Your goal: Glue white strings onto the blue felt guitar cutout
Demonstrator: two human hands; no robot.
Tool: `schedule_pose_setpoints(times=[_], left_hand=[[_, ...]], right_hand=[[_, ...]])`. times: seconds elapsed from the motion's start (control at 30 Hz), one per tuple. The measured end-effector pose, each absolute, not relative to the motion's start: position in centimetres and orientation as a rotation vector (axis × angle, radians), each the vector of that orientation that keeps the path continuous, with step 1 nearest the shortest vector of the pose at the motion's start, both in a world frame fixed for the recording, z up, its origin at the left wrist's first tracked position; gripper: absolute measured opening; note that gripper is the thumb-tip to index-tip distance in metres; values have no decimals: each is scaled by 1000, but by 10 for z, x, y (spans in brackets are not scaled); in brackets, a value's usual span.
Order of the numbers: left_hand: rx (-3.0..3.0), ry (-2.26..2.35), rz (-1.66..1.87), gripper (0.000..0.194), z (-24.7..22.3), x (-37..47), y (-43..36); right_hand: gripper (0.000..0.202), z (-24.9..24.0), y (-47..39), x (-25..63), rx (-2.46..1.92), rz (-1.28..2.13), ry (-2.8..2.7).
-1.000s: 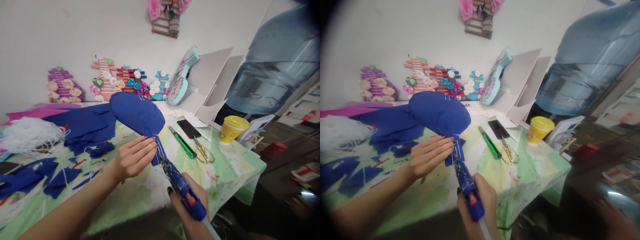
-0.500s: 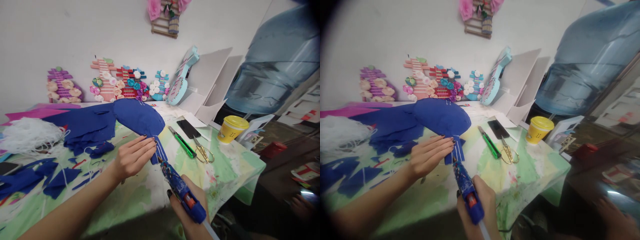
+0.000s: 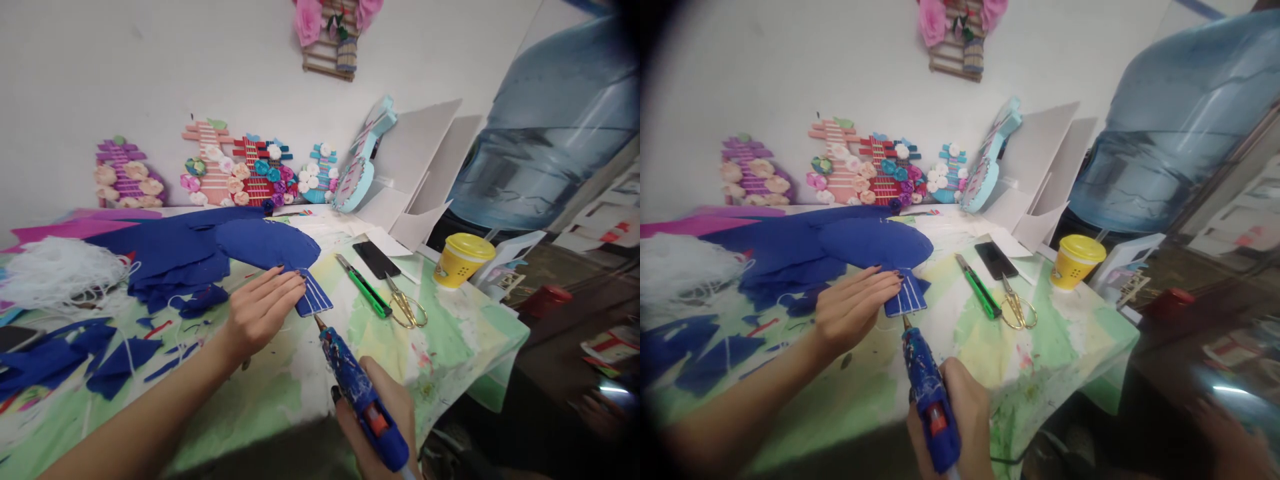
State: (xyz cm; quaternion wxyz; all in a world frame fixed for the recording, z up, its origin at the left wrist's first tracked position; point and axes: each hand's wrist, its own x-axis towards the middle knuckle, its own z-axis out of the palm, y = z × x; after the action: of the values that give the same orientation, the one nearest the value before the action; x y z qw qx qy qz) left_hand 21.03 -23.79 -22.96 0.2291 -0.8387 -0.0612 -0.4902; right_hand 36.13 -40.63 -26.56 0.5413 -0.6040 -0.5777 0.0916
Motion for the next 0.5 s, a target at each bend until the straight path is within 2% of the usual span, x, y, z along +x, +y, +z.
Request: schedule_pose_setpoints(times=[0.2,0.37,0.5], left_hand=[[-2313,-158,-1368,24,-230,210,-236],[-2255,-183,-1320,27,-229,207,-231],[-2212,-177,-1227,24,-226,204,-225]], right_hand=[[21,-262,-402,361,-1416,133,-1401],[3,-262,-401,377,-1464,12,-1424],[11,-258,-394,415,-1615,-186,-1506]])
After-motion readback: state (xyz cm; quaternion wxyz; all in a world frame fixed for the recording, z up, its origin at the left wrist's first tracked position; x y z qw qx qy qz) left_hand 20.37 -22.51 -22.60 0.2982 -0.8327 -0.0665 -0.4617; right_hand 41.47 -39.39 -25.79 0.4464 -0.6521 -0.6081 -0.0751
